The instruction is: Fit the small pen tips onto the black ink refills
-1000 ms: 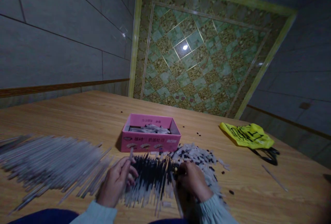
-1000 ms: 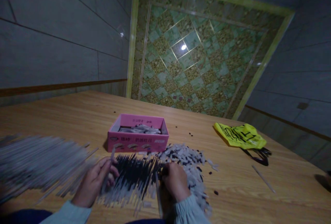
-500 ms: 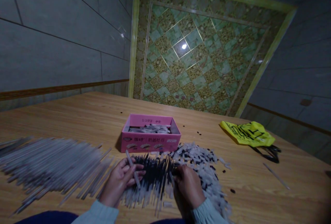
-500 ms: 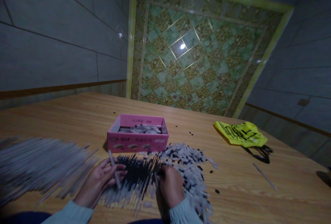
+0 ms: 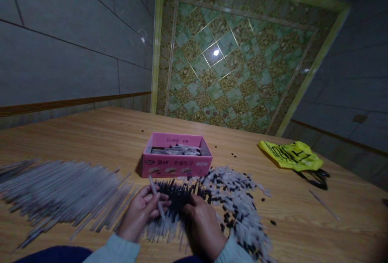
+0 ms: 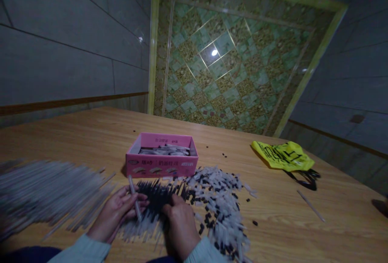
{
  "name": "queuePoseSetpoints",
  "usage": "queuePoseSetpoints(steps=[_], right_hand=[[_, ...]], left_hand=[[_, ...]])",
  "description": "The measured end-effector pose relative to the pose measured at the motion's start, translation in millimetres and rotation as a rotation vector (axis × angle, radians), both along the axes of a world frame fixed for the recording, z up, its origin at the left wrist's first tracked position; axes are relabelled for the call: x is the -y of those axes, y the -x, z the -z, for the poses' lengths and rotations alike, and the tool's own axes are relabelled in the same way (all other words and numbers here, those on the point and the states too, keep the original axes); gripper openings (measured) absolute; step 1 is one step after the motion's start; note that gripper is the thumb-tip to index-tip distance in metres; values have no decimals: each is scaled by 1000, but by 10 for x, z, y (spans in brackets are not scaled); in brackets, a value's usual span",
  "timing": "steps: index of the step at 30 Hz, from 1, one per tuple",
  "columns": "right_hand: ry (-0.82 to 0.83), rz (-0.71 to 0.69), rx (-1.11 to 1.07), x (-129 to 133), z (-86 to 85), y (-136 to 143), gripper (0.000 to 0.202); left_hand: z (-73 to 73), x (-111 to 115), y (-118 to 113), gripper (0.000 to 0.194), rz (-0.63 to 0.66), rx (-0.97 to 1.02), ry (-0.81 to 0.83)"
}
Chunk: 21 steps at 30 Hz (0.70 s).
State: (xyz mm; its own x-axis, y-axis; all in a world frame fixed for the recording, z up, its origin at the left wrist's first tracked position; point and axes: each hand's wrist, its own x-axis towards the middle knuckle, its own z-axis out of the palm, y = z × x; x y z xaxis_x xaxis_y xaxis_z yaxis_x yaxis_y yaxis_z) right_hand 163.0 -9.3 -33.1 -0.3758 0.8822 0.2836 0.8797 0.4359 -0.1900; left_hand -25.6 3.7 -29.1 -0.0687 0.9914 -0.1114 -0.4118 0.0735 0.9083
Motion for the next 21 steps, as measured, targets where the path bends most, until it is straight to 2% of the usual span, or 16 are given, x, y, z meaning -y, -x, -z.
queuePoseSetpoints(steps=[6, 9, 15, 18, 21], right_hand=[[-30, -78, -7, 13, -23, -64, 18], [-96, -96, -62, 30, -26, -59, 18], [-320, -185, -337, 65, -69, -81, 32], [-345, -219, -486, 135, -113, -90, 30], [-415, -178, -756, 256, -175, -18, 22]], left_hand=[[-4, -2, 9, 36, -19, 48, 18], [24, -27, 47, 32, -38, 62, 46], [82, -74, 87, 15, -46, 241, 81], [87, -78, 87, 11, -57, 321, 106], [89, -78, 83, 8, -70, 359, 113]])
